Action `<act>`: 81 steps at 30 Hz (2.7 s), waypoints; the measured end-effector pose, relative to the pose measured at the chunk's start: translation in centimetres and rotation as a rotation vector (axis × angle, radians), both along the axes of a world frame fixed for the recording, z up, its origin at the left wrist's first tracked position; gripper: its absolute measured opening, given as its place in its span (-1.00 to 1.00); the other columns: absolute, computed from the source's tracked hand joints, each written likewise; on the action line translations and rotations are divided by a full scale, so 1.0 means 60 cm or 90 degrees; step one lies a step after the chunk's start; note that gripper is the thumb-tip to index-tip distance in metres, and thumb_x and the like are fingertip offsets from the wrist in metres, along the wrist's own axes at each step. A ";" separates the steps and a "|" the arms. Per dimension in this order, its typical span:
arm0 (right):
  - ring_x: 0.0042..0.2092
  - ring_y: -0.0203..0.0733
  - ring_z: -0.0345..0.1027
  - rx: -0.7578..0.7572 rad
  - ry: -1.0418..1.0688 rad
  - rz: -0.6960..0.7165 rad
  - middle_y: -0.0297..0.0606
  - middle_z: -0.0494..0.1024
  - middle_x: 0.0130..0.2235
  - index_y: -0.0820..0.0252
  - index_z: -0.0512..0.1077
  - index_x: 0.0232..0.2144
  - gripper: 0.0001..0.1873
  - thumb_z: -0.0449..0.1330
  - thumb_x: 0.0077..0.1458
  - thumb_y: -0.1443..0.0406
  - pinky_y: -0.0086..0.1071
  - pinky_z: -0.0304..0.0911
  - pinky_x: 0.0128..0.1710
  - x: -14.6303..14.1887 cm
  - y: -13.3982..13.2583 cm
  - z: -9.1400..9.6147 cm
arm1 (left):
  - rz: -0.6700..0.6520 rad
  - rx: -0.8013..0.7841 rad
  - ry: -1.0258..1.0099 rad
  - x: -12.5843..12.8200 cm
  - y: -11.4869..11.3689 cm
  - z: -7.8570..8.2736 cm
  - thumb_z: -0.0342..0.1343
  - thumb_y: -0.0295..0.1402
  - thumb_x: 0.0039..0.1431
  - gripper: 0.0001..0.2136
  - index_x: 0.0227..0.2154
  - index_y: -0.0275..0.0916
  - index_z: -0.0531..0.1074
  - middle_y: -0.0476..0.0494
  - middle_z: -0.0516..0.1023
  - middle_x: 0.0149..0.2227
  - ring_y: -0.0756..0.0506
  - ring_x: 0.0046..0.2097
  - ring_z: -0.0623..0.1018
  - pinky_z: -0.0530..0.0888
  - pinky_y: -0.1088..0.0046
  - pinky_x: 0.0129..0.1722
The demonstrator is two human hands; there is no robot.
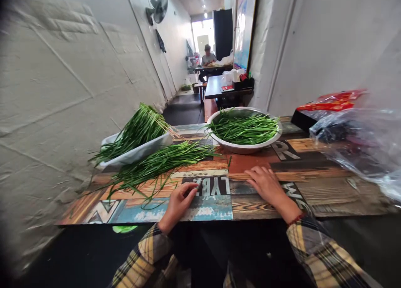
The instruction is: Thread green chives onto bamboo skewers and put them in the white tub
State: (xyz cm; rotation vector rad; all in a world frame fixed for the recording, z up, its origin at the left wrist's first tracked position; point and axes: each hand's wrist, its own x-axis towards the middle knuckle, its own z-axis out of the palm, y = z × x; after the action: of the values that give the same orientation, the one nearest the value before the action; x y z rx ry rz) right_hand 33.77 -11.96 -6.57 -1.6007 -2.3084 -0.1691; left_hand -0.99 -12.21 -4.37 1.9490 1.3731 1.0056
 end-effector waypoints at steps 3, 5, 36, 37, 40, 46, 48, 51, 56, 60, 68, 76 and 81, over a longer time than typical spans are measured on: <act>-0.07 -0.02 0.30 -0.005 0.017 -0.001 -0.12 0.49 -0.04 0.09 0.40 0.05 -0.65 0.01 0.28 0.20 -0.17 0.13 -0.10 -0.031 -0.007 0.012 | 0.008 0.000 -0.012 0.002 0.008 0.003 0.06 -0.28 0.18 -0.78 -0.23 -0.26 0.53 -0.16 0.59 -0.29 -0.11 -0.26 0.53 0.42 0.41 -0.23; -0.07 -0.01 0.29 -0.006 0.022 0.000 -0.12 0.48 -0.03 0.09 0.39 0.06 -0.65 0.02 0.27 0.21 -0.16 0.12 -0.10 -0.044 -0.008 0.017 | 0.006 0.023 0.010 0.014 0.014 0.014 0.04 -0.29 0.20 -0.78 -0.22 -0.26 0.52 -0.15 0.56 -0.32 -0.09 -0.29 0.51 0.41 0.43 -0.26; -0.10 0.04 0.41 0.063 -0.022 0.053 -0.10 0.51 -0.04 0.05 0.38 0.09 -0.52 -0.05 0.24 0.03 -0.15 0.28 -0.19 -0.022 -0.001 -0.038 | -0.044 0.094 0.093 0.060 0.048 0.015 0.06 -0.49 0.08 -0.88 -0.54 -0.25 0.42 -0.12 0.46 -0.40 -0.07 -0.26 0.42 0.34 0.41 -0.22; -0.09 0.04 0.41 0.063 -0.020 0.050 -0.10 0.51 -0.04 0.06 0.37 0.09 -0.51 -0.05 0.24 0.03 -0.14 0.28 -0.18 -0.021 0.000 -0.040 | -0.022 0.089 0.065 0.041 0.044 0.016 0.05 -0.49 0.08 -0.88 -0.54 -0.26 0.40 -0.10 0.45 -0.41 -0.06 -0.28 0.41 0.33 0.43 -0.23; -0.07 0.06 0.40 0.074 -0.027 0.023 -0.11 0.51 -0.02 0.09 0.35 0.11 -0.49 -0.06 0.24 0.01 -0.11 0.25 -0.12 -0.018 0.004 -0.045 | 0.050 0.068 -0.031 -0.021 0.028 0.016 0.02 -0.46 0.09 -0.89 -0.53 -0.26 0.34 -0.05 0.40 -0.46 -0.02 -0.35 0.38 0.31 0.47 -0.30; -0.08 0.07 0.41 0.111 -0.047 -0.023 -0.09 0.54 -0.06 0.12 0.40 0.06 -0.48 -0.08 0.24 0.01 -0.10 0.23 -0.09 0.000 0.018 -0.051 | 0.155 0.016 -0.225 -0.097 -0.007 -0.003 -0.11 -0.28 0.20 -0.82 -0.45 -0.24 0.24 0.04 0.26 -0.52 0.03 -0.47 0.30 0.27 0.54 -0.45; -0.08 0.05 0.42 0.118 -0.051 -0.034 -0.10 0.55 -0.09 0.12 0.42 0.05 -0.51 -0.08 0.26 0.05 -0.13 0.25 -0.11 0.012 0.022 -0.049 | 0.159 0.005 -0.264 -0.101 -0.012 -0.009 -0.09 -0.25 0.19 -0.81 -0.45 -0.24 0.23 0.04 0.26 -0.52 0.04 -0.47 0.29 0.27 0.55 -0.45; -0.08 0.04 0.42 0.136 -0.058 -0.065 -0.09 0.56 -0.12 0.16 0.43 0.04 -0.54 -0.10 0.28 0.12 -0.13 0.26 -0.13 0.028 0.022 -0.040 | 0.154 -0.004 -0.288 -0.101 -0.014 -0.011 -0.01 -0.26 0.14 -0.82 -0.47 -0.25 0.26 0.03 0.27 -0.51 0.04 -0.44 0.28 0.26 0.55 -0.44; -0.07 0.05 0.41 0.198 -0.046 -0.078 -0.06 0.55 -0.11 0.20 0.40 0.05 -0.54 -0.07 0.27 0.11 -0.16 0.27 -0.18 0.023 0.004 -0.004 | 0.142 -0.006 -0.291 -0.101 -0.013 -0.010 0.00 -0.25 0.15 -0.80 -0.48 -0.26 0.29 0.03 0.27 -0.52 0.03 -0.44 0.28 0.24 0.54 -0.43; -0.10 -0.02 0.44 0.300 0.008 -0.035 -0.10 0.56 -0.12 0.21 0.42 -0.02 -0.62 -0.02 0.28 0.14 -0.20 0.25 -0.15 -0.033 -0.018 0.055 | 0.131 -0.005 -0.266 -0.104 -0.012 -0.010 -0.01 -0.25 0.15 -0.80 -0.50 -0.26 0.28 0.03 0.26 -0.52 0.02 -0.43 0.27 0.21 0.52 -0.42; -0.04 0.00 0.40 0.185 0.026 0.229 -0.06 0.54 -0.06 0.19 0.38 0.04 -0.66 0.09 0.25 0.23 -0.15 0.26 -0.06 -0.258 -0.015 0.121 | 0.054 -0.008 -0.186 -0.100 -0.019 -0.001 0.02 -0.39 0.09 -0.89 -0.51 -0.28 0.33 0.01 0.34 -0.48 0.01 -0.39 0.31 0.22 0.50 -0.36; -0.13 -0.07 0.51 -0.040 0.074 0.309 -0.11 0.59 -0.09 0.12 0.43 0.02 -0.63 -0.09 0.31 0.28 -0.26 0.37 -0.20 -0.317 -0.011 0.018 | 0.049 -0.004 -0.151 -0.097 -0.027 0.000 0.06 -0.41 0.10 -0.90 -0.49 -0.30 0.41 -0.02 0.43 -0.47 0.00 -0.38 0.38 0.29 0.49 -0.35; -0.35 -0.08 0.50 -0.160 0.218 0.153 -0.16 0.62 -0.34 0.16 0.47 -0.04 -0.55 -0.13 0.29 0.13 -0.27 0.35 -0.33 -0.276 0.003 -0.013 | 0.050 0.002 -0.139 -0.090 -0.031 0.004 0.11 -0.39 0.12 -0.81 -0.20 -0.28 0.44 -0.09 0.54 -0.32 -0.03 -0.30 0.49 0.42 0.47 -0.27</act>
State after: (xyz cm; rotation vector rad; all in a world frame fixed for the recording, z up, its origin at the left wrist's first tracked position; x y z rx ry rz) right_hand 17.22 -11.80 -7.35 -1.3143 -2.2855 0.4334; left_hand -6.37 -14.09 -4.13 1.7408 1.3326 1.2189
